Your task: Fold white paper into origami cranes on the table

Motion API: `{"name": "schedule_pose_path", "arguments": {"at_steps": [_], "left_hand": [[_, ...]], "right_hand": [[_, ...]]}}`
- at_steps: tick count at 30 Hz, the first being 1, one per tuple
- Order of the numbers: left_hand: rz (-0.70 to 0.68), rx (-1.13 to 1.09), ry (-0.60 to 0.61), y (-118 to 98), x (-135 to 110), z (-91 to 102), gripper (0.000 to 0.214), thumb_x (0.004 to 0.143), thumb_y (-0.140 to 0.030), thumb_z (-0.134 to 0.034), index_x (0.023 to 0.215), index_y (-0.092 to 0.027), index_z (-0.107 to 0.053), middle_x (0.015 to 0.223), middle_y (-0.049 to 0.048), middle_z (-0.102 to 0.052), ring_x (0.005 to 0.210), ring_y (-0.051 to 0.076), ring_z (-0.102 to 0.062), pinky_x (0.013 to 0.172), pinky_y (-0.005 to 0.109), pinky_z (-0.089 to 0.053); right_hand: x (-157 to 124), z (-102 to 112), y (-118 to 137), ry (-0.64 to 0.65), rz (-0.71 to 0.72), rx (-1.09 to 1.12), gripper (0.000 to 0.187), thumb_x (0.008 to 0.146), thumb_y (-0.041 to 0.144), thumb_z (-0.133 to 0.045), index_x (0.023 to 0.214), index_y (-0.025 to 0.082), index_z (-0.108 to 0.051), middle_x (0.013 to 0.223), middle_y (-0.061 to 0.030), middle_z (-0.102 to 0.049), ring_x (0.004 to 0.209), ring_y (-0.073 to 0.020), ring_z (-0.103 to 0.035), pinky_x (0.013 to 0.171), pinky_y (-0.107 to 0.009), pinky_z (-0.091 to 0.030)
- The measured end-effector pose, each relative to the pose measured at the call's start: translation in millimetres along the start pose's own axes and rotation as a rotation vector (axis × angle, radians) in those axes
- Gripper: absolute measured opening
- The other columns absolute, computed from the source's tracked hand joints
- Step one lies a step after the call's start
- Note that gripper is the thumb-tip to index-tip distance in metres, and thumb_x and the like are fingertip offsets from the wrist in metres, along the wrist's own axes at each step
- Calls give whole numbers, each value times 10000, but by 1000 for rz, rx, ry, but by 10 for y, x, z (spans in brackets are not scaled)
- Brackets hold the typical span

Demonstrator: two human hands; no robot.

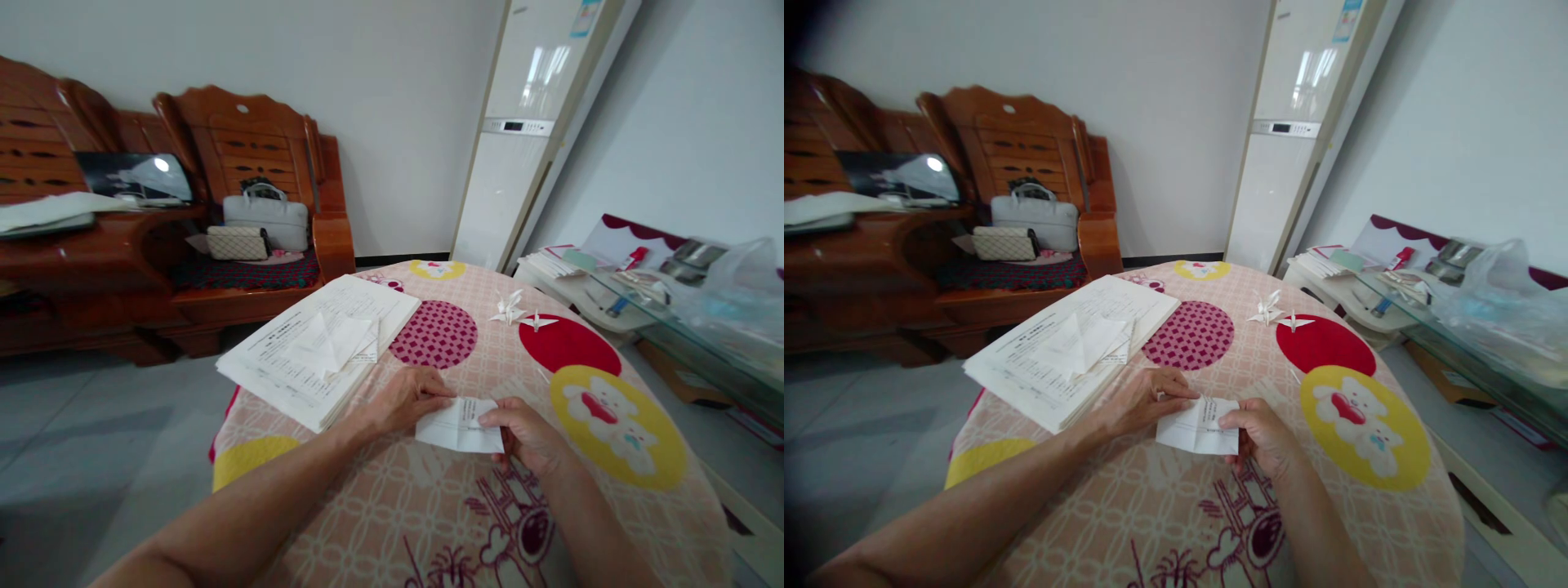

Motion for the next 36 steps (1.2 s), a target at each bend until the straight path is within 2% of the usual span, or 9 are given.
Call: {"name": "schedule_pose_path", "arguments": {"at_steps": [5,11,14,17,20,23,29,33,36], "left_hand": [[15,50,-27,-31,-47,-82,195,811,-250,-675,975,-191,-764,886,64,-696,807,148,-611,694,229,-448],[11,53,-99,-14,-160,-148,172,819,-248,-659,932,-173,-766,856,64,-711,782,152,-632,707,240,-465],[-13,37,-116,10,-176,-148,227,876,-299,-595,980,-173,-752,913,71,-719,845,165,-643,756,253,-470],[-8,28,-130,45,-152,-145,229,880,-300,-585,943,-153,-750,901,72,-721,843,168,-642,766,254,-466],[-1,21,-120,61,-140,-167,253,887,-319,-569,899,-144,-751,858,68,-713,801,162,-635,715,239,-459],[-24,2,-122,40,-148,-184,288,909,-332,-533,951,-141,-746,883,73,-714,815,162,-634,718,237,-458],[-37,44,-194,17,-25,-98,284,907,-326,-531,931,-139,-744,884,79,-734,807,173,-648,723,253,-473],[-91,162,-275,-14,104,49,247,905,-289,-540,994,-155,-728,990,85,-736,921,189,-654,840,287,-474],[-120,259,-234,7,166,76,238,910,-262,-527,1006,-172,-724,1008,75,-730,956,193,-646,881,299,-468]], "right_hand": [[-139,-41,-74,-49,-15,-94,202,611,281,-639,710,107,-658,510,-72,-668,334,-162,-568,271,-218,-420],[-227,-88,-161,3,-12,-123,202,641,301,-644,720,115,-643,486,-53,-650,301,-145,-543,256,-192,-375],[-215,-102,-185,21,-9,-22,214,652,292,-652,762,108,-655,510,-66,-668,329,-159,-569,290,-210,-418],[-189,-112,-114,-28,110,174,227,652,226,-687,849,112,-684,705,-101,-743,540,-192,-678,460,-273,-548],[-172,-157,-74,-70,198,284,134,635,178,-715,750,115,-689,709,-101,-746,604,-197,-691,570,-285,-565],[-147,-197,-84,-95,209,360,150,618,155,-693,764,122,-704,686,-70,-740,577,-190,-672,536,-279,-544],[-3,-116,65,-169,254,452,108,559,142,-645,665,153,-655,591,-15,-697,526,-155,-620,541,-256,-509],[172,-80,231,-190,318,439,119,553,161,-633,670,174,-616,572,20,-671,520,-137,-602,514,-223,-464],[290,-108,256,-188,325,416,96,555,173,-604,649,186,-586,569,20,-661,534,-145,-607,522,-225,-466]]}}
Point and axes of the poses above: each hand's wrist, its own x-axis towards the middle knuckle, its own z-axis out of the back of the hand, y = z × x, the point moved 7 cm from there along x, towards the middle knuckle
